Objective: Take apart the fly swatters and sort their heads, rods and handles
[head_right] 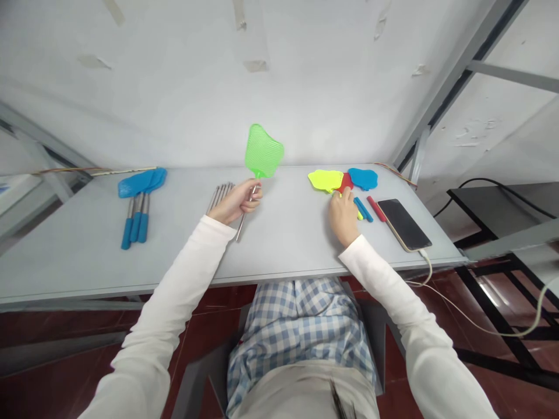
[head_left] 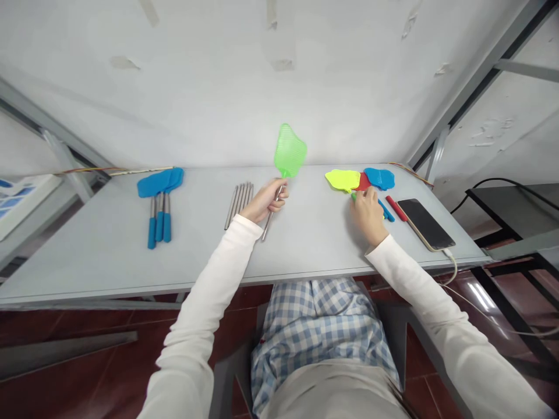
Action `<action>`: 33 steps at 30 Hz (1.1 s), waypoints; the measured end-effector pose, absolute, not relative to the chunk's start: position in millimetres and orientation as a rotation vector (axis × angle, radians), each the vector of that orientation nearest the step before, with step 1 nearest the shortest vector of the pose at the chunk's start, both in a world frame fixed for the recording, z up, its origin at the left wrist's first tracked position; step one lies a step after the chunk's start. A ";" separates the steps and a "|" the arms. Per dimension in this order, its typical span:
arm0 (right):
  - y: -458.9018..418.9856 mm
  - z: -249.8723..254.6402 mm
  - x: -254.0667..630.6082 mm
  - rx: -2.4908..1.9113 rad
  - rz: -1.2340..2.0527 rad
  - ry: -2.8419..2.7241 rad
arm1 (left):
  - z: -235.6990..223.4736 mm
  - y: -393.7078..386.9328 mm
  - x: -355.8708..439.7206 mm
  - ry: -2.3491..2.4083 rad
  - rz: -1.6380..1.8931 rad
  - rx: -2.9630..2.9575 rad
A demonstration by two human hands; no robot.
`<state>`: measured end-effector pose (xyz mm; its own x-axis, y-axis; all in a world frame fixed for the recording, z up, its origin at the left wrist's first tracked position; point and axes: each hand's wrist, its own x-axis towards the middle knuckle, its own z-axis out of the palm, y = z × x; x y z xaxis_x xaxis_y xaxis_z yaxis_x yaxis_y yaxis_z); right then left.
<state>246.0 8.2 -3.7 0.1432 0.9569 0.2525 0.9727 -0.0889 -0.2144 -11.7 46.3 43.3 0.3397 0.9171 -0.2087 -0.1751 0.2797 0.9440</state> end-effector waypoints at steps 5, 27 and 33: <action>20.2 16.3 223.2 -1.460 0.491 -1.660 | 41.3 30.6 6.3 0.836 0.771 1.197; 114.9 82.1 332.7 -1.200 0.686 -0.908 | 22.1 -21.9 1.5 0.992 0.815 0.973; 131.3 18.5 255.7 -1.561 0.719 -1.184 | 14.7 30.5 -10.1 1.258 1.002 0.947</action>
